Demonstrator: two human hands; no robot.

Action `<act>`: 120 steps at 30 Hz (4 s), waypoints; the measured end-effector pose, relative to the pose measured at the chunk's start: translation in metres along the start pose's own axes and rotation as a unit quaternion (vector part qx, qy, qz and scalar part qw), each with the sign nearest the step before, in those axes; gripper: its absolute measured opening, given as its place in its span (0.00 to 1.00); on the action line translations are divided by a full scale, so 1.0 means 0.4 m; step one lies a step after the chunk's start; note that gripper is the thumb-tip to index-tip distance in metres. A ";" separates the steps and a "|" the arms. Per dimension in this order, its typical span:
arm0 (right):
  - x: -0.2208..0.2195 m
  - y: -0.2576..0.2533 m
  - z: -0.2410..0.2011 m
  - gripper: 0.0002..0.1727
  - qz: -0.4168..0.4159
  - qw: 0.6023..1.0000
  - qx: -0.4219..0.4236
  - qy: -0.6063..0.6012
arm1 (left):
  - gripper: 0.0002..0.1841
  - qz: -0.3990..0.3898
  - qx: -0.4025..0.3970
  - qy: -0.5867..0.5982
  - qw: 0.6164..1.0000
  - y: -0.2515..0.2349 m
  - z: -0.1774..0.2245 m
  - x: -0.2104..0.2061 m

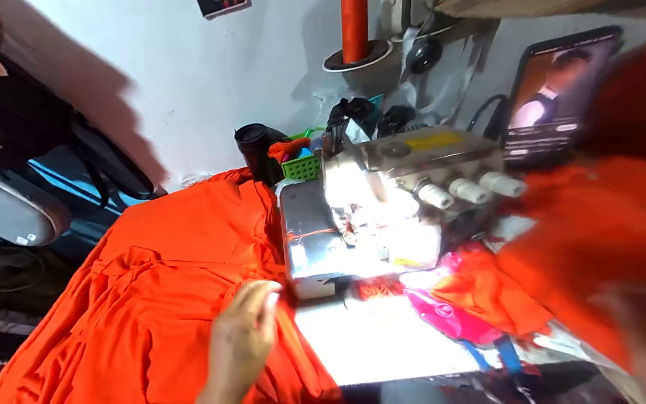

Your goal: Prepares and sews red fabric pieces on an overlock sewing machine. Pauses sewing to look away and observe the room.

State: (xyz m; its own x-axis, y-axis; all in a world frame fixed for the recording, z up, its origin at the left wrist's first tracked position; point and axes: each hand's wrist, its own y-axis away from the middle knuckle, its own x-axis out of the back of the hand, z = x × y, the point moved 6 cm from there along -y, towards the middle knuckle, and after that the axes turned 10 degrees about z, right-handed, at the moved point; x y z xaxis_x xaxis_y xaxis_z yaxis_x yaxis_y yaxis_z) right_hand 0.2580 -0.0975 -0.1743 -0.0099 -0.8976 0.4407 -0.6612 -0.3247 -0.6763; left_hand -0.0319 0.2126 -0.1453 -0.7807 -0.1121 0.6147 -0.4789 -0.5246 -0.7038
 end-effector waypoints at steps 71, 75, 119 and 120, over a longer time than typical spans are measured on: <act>-0.370 0.187 -0.274 0.09 -0.148 0.804 -0.365 -0.445 | 0.07 -0.218 -0.048 0.150 0.963 -0.299 0.036 -0.217; -0.376 0.183 -0.269 0.07 -0.169 0.841 -0.288 -0.425 | 0.04 -0.228 -0.016 0.147 0.962 -0.278 0.077 -0.197; -0.351 0.187 -0.290 0.08 -0.099 0.860 -0.274 -0.419 | 0.16 -0.167 -0.078 0.054 0.981 -0.167 0.121 -0.201; -0.365 0.176 -0.288 0.08 -0.103 0.855 -0.287 -0.419 | 0.16 -0.178 -0.080 0.060 0.979 -0.185 0.108 -0.211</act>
State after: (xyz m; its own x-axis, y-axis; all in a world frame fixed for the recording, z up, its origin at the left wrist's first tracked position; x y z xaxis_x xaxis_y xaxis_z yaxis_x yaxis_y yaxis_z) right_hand 0.1264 0.0448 -0.2183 0.5333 -0.8157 -0.2240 -0.8458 -0.5178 -0.1284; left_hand 0.0867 0.2244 -0.1298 -0.5894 0.1595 0.7919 -0.7790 -0.3718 -0.5049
